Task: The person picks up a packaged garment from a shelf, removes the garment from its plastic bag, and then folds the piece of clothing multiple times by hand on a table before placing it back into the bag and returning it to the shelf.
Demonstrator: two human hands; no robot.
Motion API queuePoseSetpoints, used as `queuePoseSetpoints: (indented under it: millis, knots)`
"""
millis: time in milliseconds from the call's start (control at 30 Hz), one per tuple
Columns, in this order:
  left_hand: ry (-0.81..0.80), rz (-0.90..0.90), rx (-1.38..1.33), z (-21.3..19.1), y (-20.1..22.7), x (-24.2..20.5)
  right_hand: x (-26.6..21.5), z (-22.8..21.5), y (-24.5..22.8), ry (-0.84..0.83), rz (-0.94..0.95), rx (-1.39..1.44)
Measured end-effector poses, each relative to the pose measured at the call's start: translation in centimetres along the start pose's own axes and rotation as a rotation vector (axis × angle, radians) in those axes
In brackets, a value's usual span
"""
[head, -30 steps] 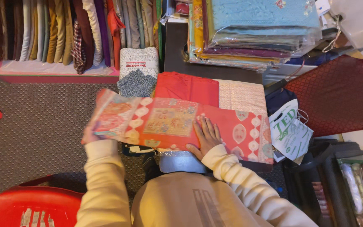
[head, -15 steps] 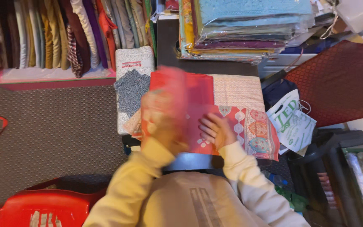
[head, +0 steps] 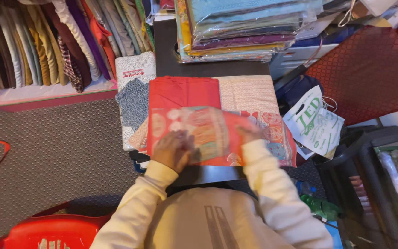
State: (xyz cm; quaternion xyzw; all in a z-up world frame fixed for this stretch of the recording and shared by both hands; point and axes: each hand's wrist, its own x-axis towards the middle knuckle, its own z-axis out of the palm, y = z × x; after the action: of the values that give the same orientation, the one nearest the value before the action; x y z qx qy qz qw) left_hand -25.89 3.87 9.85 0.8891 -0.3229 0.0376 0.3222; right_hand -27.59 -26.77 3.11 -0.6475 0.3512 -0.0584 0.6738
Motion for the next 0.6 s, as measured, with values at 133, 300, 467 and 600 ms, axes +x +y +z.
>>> queuePoseSetpoints:
  millis: [133,300,467,600]
  knots:
    - [0.199,-0.279,-0.014,2.2,-5.1,-1.3,5.0,-12.9,2.4,0.308,-0.119,0.048]
    - [0.137,-0.575,-0.125,6.5,-7.3,-0.3,5.6,-20.2,4.8,0.363,-0.075,-0.021]
    - [-0.048,-0.83,-0.112,10.3,-7.8,2.5,7.0,-22.5,6.2,0.513,-0.16,0.249]
    - [-0.164,-0.975,-0.057,12.7,-9.2,3.9,9.8,-27.3,11.6,0.559,-0.204,0.311]
